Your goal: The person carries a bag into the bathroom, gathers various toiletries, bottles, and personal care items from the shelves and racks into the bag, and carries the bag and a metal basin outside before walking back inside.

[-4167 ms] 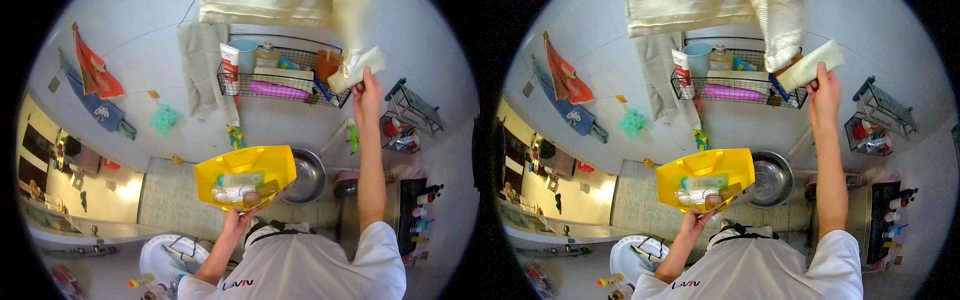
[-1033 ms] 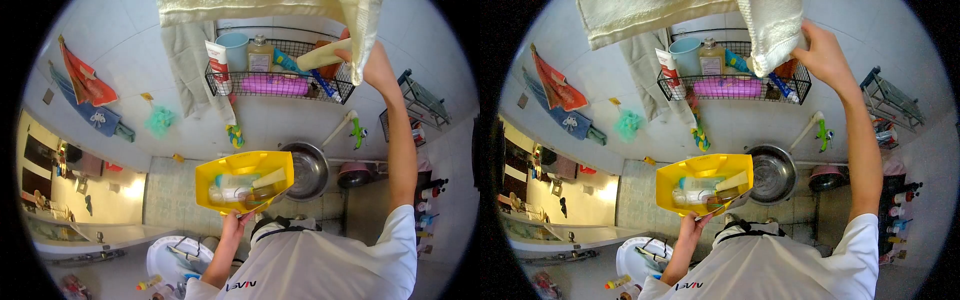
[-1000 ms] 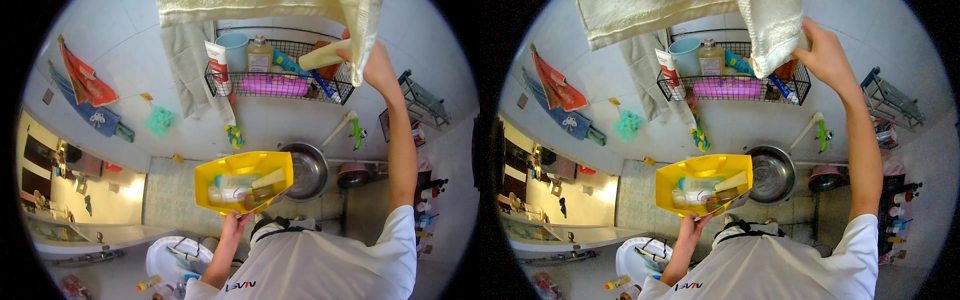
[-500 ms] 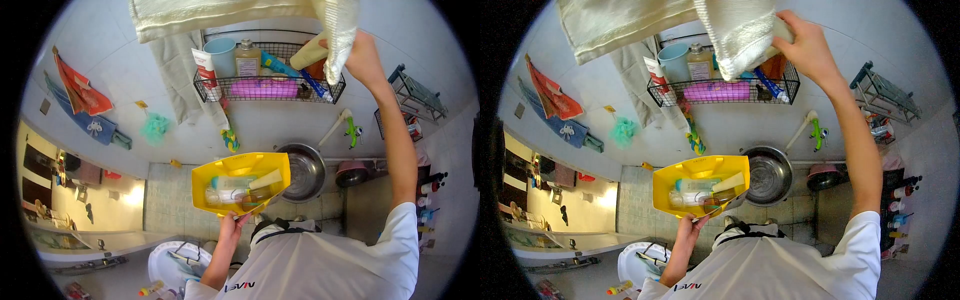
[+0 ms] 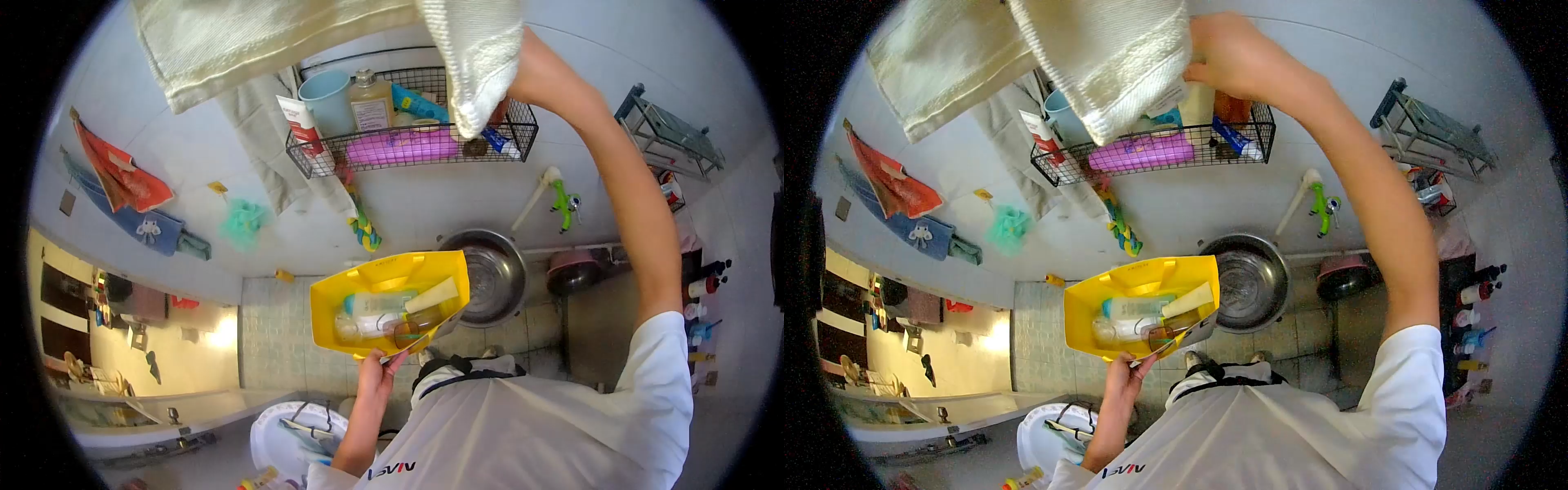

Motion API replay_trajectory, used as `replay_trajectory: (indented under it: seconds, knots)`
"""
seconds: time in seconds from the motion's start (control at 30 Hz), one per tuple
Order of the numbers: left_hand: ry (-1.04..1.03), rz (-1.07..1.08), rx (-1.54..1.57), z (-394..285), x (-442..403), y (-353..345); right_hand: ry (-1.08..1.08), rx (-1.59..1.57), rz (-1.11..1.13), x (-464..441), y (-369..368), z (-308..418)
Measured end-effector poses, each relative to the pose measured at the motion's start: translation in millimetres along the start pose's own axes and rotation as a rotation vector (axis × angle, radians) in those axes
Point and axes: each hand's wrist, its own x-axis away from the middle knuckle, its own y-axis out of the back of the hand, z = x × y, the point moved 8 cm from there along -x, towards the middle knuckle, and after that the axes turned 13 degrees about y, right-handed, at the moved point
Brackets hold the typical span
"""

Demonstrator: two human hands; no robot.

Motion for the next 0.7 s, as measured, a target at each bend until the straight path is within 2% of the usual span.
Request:
replay_trajectory:
  seconds: [0.13,0.23,0.33,0.4,0.57,0.67,0.7]
  knots:
    - [0.03,-0.007,0.017,5.3,-5.3,6.3,-0.091,-0.014,0.016,4.2,2.5,5.6]
    - [-0.003,-0.014,0.002,5.1,-5.3,5.3,-0.081,-0.053,-0.08,11.0,7.7,0.5]
    - [0.009,-0.045,0.023,5.6,-4.5,6.7,-0.22,-0.075,-0.186,23.9,16.9,-14.3]
    - [0.006,-0.027,0.021,6.9,-6.3,10.9,-0.261,-0.068,-0.374,39.8,39.9,-19.6]
    - [-0.018,-0.042,0.011,6.2,-10.4,12.1,-0.31,-0.141,-0.384,61.2,21.1,-26.9]
    - [-0.025,-0.035,-0.001,5.7,-9.9,8.9,-0.496,-0.512,-0.29,68.0,-15.0,-22.2]
    - [0.003,-0.037,0.022,7.0,-10.9,9.1,-0.494,-0.511,-0.293,66.2,-13.1,-18.5]
